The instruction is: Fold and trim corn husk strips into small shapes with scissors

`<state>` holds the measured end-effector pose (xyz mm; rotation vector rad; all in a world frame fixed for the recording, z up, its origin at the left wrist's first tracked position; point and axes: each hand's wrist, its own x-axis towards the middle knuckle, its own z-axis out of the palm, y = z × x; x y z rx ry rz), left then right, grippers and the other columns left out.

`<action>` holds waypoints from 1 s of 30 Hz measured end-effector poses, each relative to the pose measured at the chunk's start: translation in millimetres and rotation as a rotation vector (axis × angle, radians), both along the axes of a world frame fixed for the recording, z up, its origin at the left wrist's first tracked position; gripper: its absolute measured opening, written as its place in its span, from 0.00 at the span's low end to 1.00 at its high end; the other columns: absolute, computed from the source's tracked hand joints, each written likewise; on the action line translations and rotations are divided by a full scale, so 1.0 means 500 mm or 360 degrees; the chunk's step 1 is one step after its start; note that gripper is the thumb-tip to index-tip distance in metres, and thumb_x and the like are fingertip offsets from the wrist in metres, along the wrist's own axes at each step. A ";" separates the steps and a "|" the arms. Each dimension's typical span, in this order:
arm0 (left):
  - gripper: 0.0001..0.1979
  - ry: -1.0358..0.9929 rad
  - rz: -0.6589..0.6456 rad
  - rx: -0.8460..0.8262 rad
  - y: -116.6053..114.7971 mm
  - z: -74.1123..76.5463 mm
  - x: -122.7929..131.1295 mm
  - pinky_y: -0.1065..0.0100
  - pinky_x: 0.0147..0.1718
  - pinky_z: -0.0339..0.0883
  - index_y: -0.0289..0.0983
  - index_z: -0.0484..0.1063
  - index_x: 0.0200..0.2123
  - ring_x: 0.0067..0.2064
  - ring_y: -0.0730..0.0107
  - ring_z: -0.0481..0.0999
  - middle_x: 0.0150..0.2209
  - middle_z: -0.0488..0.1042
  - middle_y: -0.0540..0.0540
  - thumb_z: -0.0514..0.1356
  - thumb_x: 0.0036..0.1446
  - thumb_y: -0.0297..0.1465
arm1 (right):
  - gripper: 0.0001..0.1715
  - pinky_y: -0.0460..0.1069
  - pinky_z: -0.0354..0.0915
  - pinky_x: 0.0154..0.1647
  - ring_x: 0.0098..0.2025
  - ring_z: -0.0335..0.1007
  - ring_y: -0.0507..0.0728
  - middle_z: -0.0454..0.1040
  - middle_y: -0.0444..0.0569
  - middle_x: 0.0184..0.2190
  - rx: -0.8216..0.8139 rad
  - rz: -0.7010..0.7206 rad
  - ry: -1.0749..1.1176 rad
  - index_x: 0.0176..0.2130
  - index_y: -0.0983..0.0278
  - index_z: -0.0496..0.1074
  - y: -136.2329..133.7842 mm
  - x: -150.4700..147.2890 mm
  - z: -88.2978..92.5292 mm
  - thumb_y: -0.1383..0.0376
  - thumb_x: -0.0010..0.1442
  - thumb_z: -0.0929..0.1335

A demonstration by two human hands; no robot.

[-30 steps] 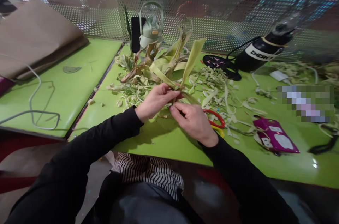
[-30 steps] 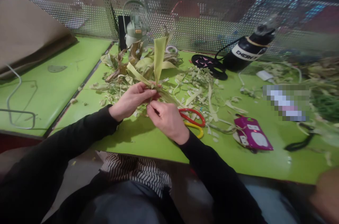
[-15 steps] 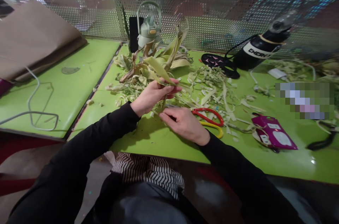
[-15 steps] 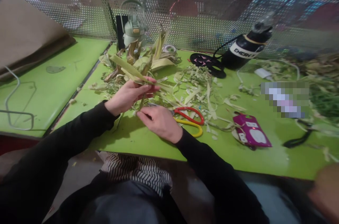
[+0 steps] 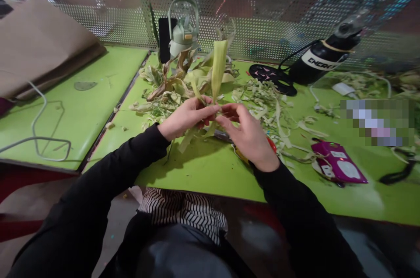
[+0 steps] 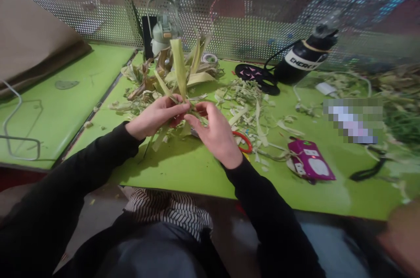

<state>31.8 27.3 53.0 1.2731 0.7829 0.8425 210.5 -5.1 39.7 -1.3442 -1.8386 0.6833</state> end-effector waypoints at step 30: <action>0.06 0.0079 -0.0449 -0.0158 -0.015 -0.001 0.003 0.73 0.20 0.47 0.33 0.70 0.31 0.22 0.81 0.55 0.25 0.66 0.51 0.59 0.56 0.31 | 0.23 0.47 0.60 0.28 0.27 0.61 0.50 0.67 0.43 0.24 -0.0422 0.0099 0.0697 0.34 0.62 0.79 0.017 0.012 0.012 0.45 0.58 0.69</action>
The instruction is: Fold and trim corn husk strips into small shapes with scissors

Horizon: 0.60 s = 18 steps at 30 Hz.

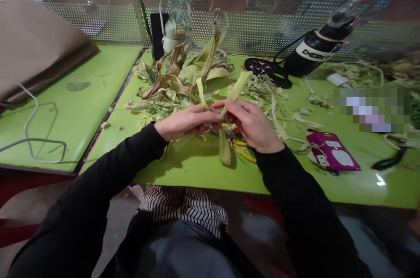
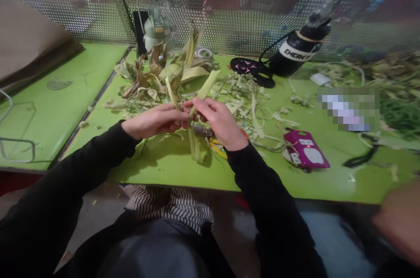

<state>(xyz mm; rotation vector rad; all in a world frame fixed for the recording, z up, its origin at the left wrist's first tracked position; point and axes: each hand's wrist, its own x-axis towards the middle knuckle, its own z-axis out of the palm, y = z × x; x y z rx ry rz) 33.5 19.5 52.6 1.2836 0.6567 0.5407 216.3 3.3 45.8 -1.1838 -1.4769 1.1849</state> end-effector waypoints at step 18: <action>0.15 0.0005 -0.0017 -0.0350 -0.013 -0.018 0.019 0.75 0.19 0.50 0.31 0.73 0.40 0.23 0.81 0.58 0.30 0.70 0.48 0.49 0.53 0.19 | 0.37 0.51 0.62 0.28 0.34 0.68 0.55 0.70 0.49 0.37 0.0730 -0.0802 -0.0374 0.58 0.56 0.66 -0.004 0.018 0.007 0.43 0.55 0.72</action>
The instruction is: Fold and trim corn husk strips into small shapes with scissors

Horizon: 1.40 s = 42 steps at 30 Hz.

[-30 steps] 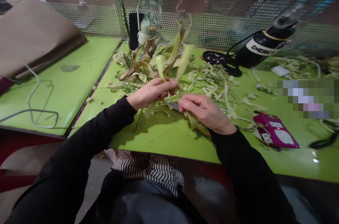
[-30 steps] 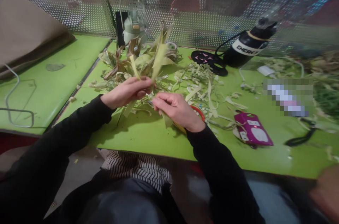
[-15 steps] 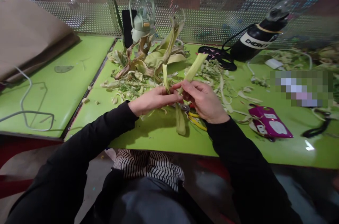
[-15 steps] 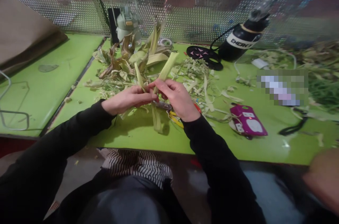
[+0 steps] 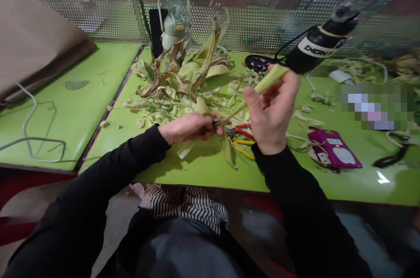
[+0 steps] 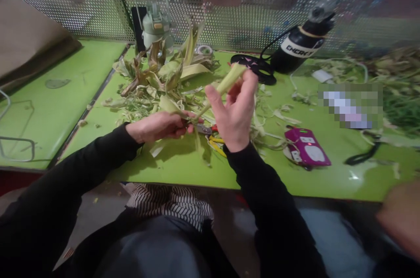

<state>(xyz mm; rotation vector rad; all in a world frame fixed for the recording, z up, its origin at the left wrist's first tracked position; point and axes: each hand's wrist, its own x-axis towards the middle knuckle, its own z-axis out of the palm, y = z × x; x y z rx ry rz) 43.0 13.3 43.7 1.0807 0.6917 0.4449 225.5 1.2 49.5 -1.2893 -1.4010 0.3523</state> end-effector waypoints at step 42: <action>0.07 0.0492 -0.0096 0.1460 -0.025 0.012 -0.008 0.71 0.32 0.59 0.36 0.65 0.30 0.27 0.76 0.67 0.27 0.73 0.51 0.54 0.62 0.30 | 0.12 0.46 0.51 0.20 0.21 0.53 0.48 0.59 0.39 0.22 -0.1001 0.0672 0.1222 0.26 0.61 0.64 -0.004 -0.044 -0.002 0.63 0.50 0.72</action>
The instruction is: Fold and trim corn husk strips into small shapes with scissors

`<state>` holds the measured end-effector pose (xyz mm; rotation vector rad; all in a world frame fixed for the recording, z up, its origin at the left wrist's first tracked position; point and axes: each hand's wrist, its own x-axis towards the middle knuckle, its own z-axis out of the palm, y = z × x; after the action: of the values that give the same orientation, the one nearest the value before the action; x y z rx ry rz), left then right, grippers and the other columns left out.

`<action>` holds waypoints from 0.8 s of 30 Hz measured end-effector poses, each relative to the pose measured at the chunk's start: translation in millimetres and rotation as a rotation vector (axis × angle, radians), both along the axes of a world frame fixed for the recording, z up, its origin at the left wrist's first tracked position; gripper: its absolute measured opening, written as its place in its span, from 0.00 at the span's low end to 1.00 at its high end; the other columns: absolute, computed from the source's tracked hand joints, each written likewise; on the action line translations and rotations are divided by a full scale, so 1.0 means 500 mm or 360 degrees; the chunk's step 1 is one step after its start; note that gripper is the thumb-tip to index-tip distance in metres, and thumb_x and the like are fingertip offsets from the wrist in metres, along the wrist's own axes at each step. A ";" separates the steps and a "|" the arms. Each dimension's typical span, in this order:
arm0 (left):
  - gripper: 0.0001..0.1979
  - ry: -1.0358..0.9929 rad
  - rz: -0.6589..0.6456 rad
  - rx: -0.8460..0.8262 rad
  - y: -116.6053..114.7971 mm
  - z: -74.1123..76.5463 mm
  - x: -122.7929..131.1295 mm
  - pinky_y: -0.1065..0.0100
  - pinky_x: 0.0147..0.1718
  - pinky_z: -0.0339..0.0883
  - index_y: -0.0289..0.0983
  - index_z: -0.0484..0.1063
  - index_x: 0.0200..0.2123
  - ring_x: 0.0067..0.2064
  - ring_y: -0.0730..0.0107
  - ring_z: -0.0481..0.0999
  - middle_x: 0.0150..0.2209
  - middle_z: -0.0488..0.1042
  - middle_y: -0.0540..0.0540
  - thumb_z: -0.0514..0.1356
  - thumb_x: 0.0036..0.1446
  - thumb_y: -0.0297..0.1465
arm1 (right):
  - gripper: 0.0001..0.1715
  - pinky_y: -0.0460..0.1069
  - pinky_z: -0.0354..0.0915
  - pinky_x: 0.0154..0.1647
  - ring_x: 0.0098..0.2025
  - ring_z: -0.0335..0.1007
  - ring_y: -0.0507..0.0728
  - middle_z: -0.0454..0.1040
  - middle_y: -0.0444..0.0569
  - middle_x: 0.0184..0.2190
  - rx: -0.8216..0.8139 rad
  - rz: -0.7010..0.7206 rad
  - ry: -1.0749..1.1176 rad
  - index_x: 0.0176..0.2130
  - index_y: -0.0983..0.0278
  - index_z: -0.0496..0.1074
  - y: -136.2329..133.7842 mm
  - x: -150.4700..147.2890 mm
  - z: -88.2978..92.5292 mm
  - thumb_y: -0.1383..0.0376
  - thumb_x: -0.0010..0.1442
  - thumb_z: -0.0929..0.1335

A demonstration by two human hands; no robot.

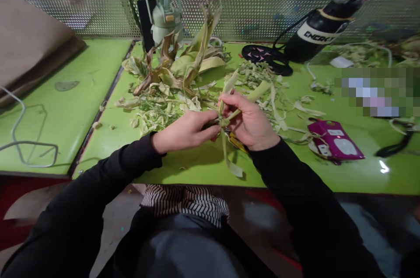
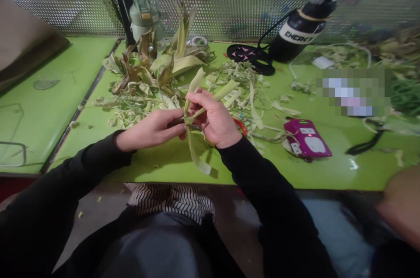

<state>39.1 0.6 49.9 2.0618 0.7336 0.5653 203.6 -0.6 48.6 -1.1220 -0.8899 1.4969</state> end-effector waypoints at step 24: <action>0.12 0.0107 -0.0385 0.0637 -0.017 -0.019 0.000 0.71 0.25 0.53 0.37 0.60 0.26 0.24 0.76 0.57 0.23 0.61 0.52 0.49 0.64 0.27 | 0.14 0.40 0.53 0.17 0.19 0.57 0.44 0.68 0.40 0.19 0.0072 0.0162 0.0197 0.26 0.64 0.68 -0.006 -0.005 -0.019 0.66 0.49 0.77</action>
<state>39.4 -7.8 40.6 2.5065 0.4203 0.5384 201.0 -3.8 39.2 -0.9528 -0.9017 1.6031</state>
